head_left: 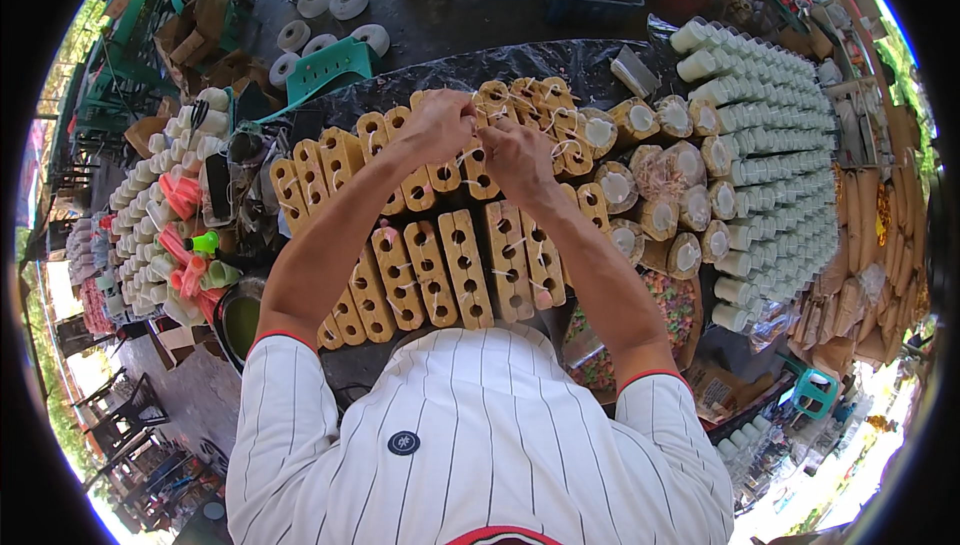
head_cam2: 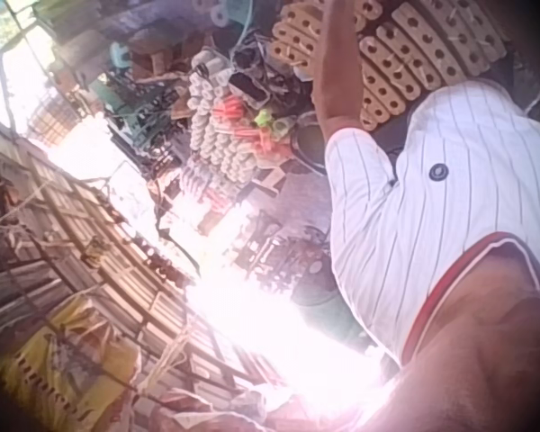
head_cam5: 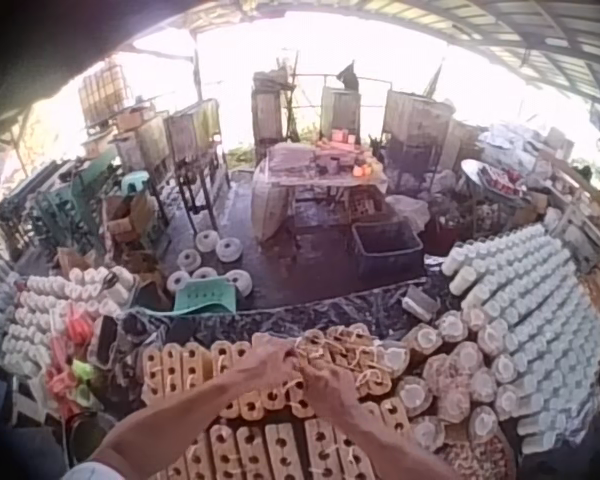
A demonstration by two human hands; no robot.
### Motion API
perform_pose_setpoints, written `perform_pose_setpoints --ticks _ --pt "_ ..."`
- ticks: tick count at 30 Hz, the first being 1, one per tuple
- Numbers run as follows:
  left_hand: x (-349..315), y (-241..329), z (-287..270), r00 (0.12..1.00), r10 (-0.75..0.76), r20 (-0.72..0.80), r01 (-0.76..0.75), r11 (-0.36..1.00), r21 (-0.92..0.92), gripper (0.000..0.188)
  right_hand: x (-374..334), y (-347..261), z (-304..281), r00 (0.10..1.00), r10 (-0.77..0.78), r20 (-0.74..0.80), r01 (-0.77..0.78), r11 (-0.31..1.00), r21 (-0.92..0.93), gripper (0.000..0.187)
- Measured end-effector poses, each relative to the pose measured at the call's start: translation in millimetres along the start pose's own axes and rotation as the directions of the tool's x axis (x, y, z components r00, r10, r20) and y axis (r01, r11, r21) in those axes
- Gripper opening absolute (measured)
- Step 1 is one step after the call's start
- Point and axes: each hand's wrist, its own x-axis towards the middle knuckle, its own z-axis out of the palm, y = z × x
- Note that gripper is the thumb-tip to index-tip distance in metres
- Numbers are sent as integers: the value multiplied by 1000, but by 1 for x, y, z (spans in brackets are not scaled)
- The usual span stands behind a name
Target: The person inserts wicks into wooden candle molds and ties them with string. They handle multiple molds in sequence, securing each wick before moving to the next unit.
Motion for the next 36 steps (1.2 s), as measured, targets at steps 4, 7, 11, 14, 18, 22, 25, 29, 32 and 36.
perform_pose_setpoints --ticks 4,7,11,14,18,22,25,29,32,36 --pt "1 7 -7 998 -60 38 61 998 -33 22 0 10 -5 996 -87 -20 86 995 -42 21" --pt "-1 9 -8 999 -43 17 43 999 5 22 1 11 -11 991 -130 11 130 990 -59 23" --pt "1 5 -3 1000 -16 -15 16 999 29 21 2 14 -10 960 -280 9 279 951 -131 18" --pt "3 6 -1 998 -64 3 64 997 -41 21 3 14 -6 937 -344 53 348 917 -194 16" --pt "1 5 -3 995 -97 23 99 993 -71 21 2 7 -1 930 -335 151 365 888 -280 13" --pt "0 15 -9 987 -146 70 152 985 -78 21 -1 7 1 936 -325 133 349 900 -262 14" --pt "4 -1 1 1000 -18 -6 18 1000 -18 21 -1 6 -5 932 -357 61 361 908 -212 16" --pt "4 7 -4 1000 8 4 -8 1000 19 21 -1 -1 -13 950 -289 120 310 919 -242 20" --pt "5 -5 -5 998 -31 48 32 999 -19 24 -5 3 -7 966 -248 71 258 931 -258 16" --pt "-14 9 -9 994 -25 -109 31 998 46 28 -15 -2 -90 999 -43 -13 40 980 -194 10"
